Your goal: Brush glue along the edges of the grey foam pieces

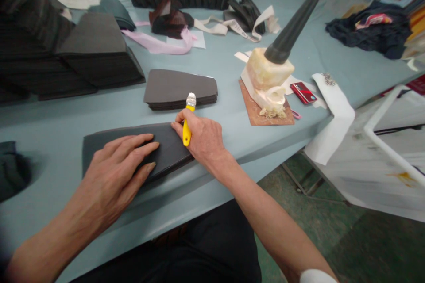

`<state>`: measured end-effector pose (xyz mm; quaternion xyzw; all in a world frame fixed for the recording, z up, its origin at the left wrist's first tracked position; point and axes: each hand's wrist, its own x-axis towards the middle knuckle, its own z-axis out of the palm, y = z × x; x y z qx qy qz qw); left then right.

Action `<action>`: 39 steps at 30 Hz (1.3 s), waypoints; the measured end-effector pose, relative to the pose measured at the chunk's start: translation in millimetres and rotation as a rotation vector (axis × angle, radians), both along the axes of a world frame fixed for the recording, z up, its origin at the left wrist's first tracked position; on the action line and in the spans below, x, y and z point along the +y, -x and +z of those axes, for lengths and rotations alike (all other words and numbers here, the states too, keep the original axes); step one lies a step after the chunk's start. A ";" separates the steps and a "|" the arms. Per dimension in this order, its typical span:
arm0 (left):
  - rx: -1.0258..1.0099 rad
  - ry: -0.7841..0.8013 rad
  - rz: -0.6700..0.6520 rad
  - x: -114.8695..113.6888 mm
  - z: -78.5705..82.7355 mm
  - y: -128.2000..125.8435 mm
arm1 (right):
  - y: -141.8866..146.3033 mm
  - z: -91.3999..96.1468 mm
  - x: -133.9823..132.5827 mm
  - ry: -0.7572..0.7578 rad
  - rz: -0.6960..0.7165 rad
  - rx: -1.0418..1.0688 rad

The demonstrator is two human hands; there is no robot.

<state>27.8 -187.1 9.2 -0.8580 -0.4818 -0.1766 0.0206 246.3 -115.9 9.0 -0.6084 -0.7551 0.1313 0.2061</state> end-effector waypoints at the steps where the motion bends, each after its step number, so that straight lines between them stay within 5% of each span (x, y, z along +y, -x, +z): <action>1: 0.002 -0.004 0.001 -0.1 -0.2 -0.3 | 0.2 0.1 -0.3 0.006 -0.007 -0.006; 39: -0.018 -0.023 0.006 -2.2 -5.6 -5.9 | -5.5 -11.6 2.8 -0.028 0.042 0.117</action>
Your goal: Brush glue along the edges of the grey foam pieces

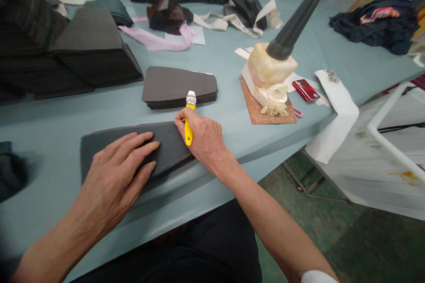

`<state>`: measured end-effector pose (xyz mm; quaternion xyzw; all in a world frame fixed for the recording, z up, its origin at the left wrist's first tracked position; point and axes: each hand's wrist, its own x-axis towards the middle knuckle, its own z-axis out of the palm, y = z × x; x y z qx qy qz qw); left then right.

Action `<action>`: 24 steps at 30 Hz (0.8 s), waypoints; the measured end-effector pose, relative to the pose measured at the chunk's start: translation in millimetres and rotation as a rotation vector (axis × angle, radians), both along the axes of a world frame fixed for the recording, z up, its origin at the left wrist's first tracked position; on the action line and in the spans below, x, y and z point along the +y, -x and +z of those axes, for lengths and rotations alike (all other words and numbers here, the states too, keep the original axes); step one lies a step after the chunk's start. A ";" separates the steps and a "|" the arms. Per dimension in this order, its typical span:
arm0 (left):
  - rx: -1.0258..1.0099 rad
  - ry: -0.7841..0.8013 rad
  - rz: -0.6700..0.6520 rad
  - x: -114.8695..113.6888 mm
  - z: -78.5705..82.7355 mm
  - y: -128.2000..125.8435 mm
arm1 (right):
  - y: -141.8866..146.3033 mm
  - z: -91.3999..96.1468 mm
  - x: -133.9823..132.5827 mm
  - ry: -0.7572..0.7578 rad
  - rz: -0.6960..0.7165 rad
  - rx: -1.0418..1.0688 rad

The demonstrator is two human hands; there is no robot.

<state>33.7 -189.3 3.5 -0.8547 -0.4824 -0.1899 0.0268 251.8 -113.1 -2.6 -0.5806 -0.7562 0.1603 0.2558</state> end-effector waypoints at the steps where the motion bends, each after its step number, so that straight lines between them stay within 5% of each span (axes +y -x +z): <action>1: 0.004 -0.003 -0.001 0.1 -0.7 0.2 | 0.3 0.0 -0.3 -0.005 0.000 -0.002; 13: 0.012 -0.087 -0.010 1.5 -8.0 2.4 | -27.0 6.7 -7.7 -0.208 0.095 0.006; 24: 0.006 -0.153 -0.019 2.6 -11.0 6.0 | -54.3 32.6 -22.2 -0.422 0.071 0.381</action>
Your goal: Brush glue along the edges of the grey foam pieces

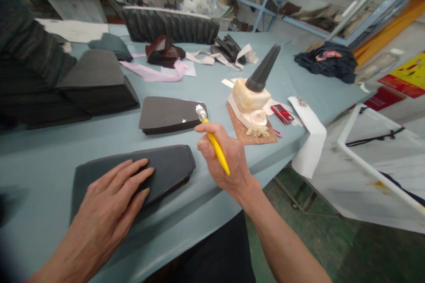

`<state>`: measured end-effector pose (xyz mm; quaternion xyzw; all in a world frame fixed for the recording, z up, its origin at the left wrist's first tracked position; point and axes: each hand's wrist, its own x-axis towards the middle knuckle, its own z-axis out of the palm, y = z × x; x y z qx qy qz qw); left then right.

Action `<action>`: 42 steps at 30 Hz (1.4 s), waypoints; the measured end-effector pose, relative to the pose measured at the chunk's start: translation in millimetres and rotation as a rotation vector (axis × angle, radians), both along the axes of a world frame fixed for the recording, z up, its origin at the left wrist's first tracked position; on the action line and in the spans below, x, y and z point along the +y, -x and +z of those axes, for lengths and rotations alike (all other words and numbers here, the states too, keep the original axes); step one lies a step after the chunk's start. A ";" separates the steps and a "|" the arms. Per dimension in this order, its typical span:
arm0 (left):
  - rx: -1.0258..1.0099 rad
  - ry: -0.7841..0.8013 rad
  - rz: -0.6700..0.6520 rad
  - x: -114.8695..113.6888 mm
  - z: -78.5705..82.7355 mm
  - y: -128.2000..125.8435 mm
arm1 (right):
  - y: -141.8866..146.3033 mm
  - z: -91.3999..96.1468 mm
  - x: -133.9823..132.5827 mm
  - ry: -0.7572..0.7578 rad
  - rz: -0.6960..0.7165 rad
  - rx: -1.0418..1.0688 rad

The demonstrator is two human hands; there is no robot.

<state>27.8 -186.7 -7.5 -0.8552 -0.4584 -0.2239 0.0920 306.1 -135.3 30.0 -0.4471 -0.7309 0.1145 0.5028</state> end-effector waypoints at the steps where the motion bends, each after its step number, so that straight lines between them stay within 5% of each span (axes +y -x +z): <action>1: -0.003 0.004 0.005 -0.1 -0.1 -0.1 | -0.7 0.5 0.7 0.009 0.003 0.033; 14: 0.102 -0.001 -0.005 0.3 11.1 -0.7 | 20.5 -0.7 49.5 0.265 -0.015 0.591; 21: 0.131 0.014 -0.103 6.1 48.0 10.7 | 38.5 8.9 71.2 0.305 0.075 0.598; 23: 0.017 0.038 -0.099 27.5 63.8 26.3 | 42.6 10.1 75.7 0.321 0.084 0.585; 27: -0.149 0.378 -0.108 102.3 83.8 52.1 | 50.5 12.9 80.5 0.358 0.099 0.533; 31: -0.237 0.575 -0.132 178.1 74.8 46.7 | 59.6 15.7 82.8 0.402 0.144 0.492; 33: -0.213 0.542 -0.220 204.2 63.8 37.7 | 64.0 16.9 84.9 0.427 0.152 0.467; 37: -0.171 0.575 -0.299 233.1 45.7 26.3 | 73.2 20.0 89.9 0.458 0.182 0.424; 42: -0.123 0.549 -0.364 244.0 41.8 25.0 | 87.4 24.7 92.5 0.492 0.184 0.366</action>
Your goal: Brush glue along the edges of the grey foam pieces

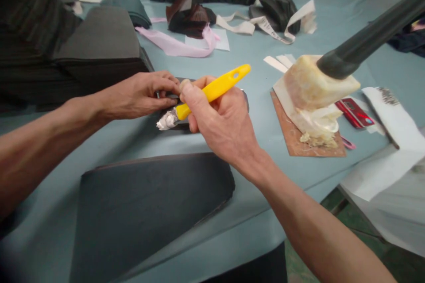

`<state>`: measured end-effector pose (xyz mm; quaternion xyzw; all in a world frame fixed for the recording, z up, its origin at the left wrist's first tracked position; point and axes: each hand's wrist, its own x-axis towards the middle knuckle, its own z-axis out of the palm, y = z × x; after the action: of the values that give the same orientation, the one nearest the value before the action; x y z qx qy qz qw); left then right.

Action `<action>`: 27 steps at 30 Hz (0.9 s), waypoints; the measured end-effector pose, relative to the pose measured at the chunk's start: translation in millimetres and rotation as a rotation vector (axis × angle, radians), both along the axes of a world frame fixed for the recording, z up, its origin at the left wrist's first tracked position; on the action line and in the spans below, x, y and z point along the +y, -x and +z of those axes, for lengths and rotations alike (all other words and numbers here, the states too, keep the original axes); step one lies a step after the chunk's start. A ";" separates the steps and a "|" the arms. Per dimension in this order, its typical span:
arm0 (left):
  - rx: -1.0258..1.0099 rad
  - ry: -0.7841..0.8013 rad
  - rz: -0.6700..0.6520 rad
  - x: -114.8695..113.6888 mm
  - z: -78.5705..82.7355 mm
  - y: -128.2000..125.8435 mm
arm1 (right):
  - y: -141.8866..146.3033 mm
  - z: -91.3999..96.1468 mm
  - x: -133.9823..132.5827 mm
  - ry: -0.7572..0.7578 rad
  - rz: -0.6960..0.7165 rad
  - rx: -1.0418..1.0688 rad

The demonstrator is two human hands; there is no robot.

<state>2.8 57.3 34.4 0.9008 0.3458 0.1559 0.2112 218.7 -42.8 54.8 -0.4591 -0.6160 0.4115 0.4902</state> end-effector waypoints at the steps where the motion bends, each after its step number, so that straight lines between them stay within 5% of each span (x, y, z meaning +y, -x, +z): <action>1: 0.005 0.002 -0.014 0.9 0.9 0.0 | 2.8 0.4 0.1 0.000 -0.001 -0.010; 12: 0.091 -0.025 -0.037 8.6 4.5 -0.6 | 6.3 -12.5 3.5 -0.117 -0.008 -0.184; 18: 0.168 0.007 0.013 -7.8 17.5 -8.1 | 5.4 -3.1 0.5 -0.105 -0.015 -0.165; 27: 0.306 -0.047 0.042 -15.4 26.7 -16.2 | 14.7 -14.6 10.6 -0.121 0.024 -0.224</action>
<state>19.0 41.9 61.1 0.9114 0.3889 0.0291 0.1316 204.0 -32.2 40.2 -0.4646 -0.6960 0.3256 0.4400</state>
